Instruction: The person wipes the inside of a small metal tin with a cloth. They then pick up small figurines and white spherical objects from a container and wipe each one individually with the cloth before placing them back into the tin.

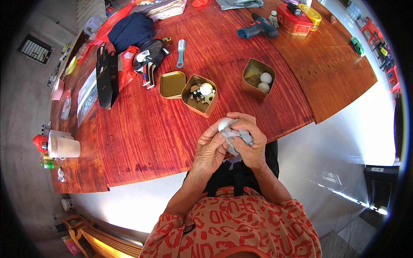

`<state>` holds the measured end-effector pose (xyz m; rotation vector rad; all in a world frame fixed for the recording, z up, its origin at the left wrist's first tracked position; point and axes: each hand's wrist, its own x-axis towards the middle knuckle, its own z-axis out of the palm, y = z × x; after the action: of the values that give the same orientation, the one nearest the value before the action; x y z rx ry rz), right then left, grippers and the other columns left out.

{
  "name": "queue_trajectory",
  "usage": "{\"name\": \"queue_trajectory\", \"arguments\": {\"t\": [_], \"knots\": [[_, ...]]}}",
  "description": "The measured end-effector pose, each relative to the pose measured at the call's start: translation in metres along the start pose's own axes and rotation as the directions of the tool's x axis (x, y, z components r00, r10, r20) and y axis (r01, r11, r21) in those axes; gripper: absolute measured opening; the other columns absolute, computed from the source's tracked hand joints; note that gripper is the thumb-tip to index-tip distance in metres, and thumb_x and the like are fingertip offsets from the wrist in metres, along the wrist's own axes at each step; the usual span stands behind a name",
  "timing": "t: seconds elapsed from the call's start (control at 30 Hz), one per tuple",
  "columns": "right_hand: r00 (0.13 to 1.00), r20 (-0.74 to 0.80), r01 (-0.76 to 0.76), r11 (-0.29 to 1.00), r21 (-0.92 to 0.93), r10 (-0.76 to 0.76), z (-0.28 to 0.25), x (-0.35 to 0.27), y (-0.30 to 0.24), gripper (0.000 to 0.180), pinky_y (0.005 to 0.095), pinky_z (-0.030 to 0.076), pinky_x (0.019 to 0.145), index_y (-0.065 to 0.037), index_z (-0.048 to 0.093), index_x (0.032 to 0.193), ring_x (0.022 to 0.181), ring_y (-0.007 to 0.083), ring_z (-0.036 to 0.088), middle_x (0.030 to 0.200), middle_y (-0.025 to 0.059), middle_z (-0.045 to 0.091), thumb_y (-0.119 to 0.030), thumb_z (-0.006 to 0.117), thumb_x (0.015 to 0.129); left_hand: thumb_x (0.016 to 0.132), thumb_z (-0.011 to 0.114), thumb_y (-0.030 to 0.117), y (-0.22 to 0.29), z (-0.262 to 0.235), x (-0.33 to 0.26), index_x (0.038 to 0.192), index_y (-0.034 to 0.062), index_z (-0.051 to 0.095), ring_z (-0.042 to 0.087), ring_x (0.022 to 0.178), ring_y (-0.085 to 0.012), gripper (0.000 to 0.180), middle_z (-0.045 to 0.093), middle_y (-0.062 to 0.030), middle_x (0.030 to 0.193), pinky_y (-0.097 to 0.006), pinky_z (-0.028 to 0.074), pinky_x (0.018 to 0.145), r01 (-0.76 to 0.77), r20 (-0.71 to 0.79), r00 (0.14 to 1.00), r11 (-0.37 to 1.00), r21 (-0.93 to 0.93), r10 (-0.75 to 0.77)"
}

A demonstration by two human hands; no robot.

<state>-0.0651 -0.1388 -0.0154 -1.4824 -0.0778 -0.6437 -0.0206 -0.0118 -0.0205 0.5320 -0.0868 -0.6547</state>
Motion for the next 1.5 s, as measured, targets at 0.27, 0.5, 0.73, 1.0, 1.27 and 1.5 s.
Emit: {"name": "queue_trajectory", "arguments": {"t": [0.27,0.5,0.73,1.0,1.27,1.5], "knots": [[0.972,-0.099,-0.158,0.902,0.402,0.215,0.004,0.006,-0.004,0.019,0.0271,0.046,0.084,-0.003,0.059,0.102,0.093,0.0123,0.058,0.105,0.0108,0.063,-0.002,0.062,0.083,0.092,0.056,0.007,0.001,0.009,0.0,0.126,-0.0027,0.05,0.062,0.099,-0.0174,0.036,0.06,-0.0118,0.114,-0.027,0.055,0.085,0.036,0.044,0.998,0.999,-0.004,-0.035],[0.926,-0.084,-0.293,0.838,0.459,0.369,-0.004,0.008,-0.002,0.018,0.0258,0.047,0.082,-0.002,0.061,0.103,0.091,0.0114,0.057,0.101,0.0075,0.062,-0.002,0.062,0.085,0.094,0.053,0.014,-0.001,0.005,0.001,0.127,-0.0006,0.048,0.064,0.091,-0.0159,0.036,0.06,-0.0119,0.113,-0.026,0.057,0.076,0.048,0.049,0.997,0.993,0.112,-0.053],[0.997,0.074,-0.021,0.998,0.051,0.017,-0.009,0.004,-0.01,0.022,0.0298,0.047,0.086,-0.003,0.066,0.097,0.104,0.0169,0.055,0.118,0.0087,0.052,0.004,0.064,0.076,0.093,0.054,0.005,0.005,0.016,0.003,0.131,0.0005,0.046,0.063,0.095,-0.0156,0.039,0.059,-0.0116,0.116,-0.025,0.056,0.077,-0.008,0.004,1.0,0.984,0.176,0.007],[0.985,0.011,-0.174,0.979,0.111,0.174,-0.015,0.006,-0.01,0.019,0.0257,0.047,0.08,-0.003,0.064,0.099,0.094,0.0124,0.057,0.104,0.0065,0.059,0.001,0.063,0.08,0.088,0.06,0.0,0.004,-0.003,0.001,0.128,0.0004,0.05,0.06,0.096,-0.0127,0.042,0.06,-0.0104,0.115,-0.023,0.054,0.079,-0.005,0.096,0.995,0.977,0.215,-0.016],[0.983,0.001,-0.183,0.982,0.055,0.183,-0.011,0.008,-0.011,0.02,0.0273,0.047,0.081,-0.007,0.065,0.098,0.096,0.0128,0.057,0.109,0.0058,0.057,0.001,0.063,0.08,0.08,0.068,-0.004,0.004,0.003,0.001,0.116,0.0001,0.056,0.06,0.101,-0.0163,0.038,0.061,-0.0102,0.112,-0.03,0.051,0.09,-0.062,-0.009,0.997,0.895,0.442,0.074],[0.984,0.16,-0.06,0.994,-0.09,0.074,-0.01,0.006,-0.017,0.024,0.0325,0.047,0.086,-0.008,0.066,0.094,0.105,0.0216,0.056,0.114,0.0095,0.054,0.004,0.064,0.074,0.079,0.065,-0.009,0.013,0.003,0.0,0.115,-0.0001,0.055,0.06,0.102,-0.0166,0.039,0.06,-0.0108,0.11,-0.031,0.051,0.089,-0.242,0.168,0.97,0.737,0.631,0.174]]}}
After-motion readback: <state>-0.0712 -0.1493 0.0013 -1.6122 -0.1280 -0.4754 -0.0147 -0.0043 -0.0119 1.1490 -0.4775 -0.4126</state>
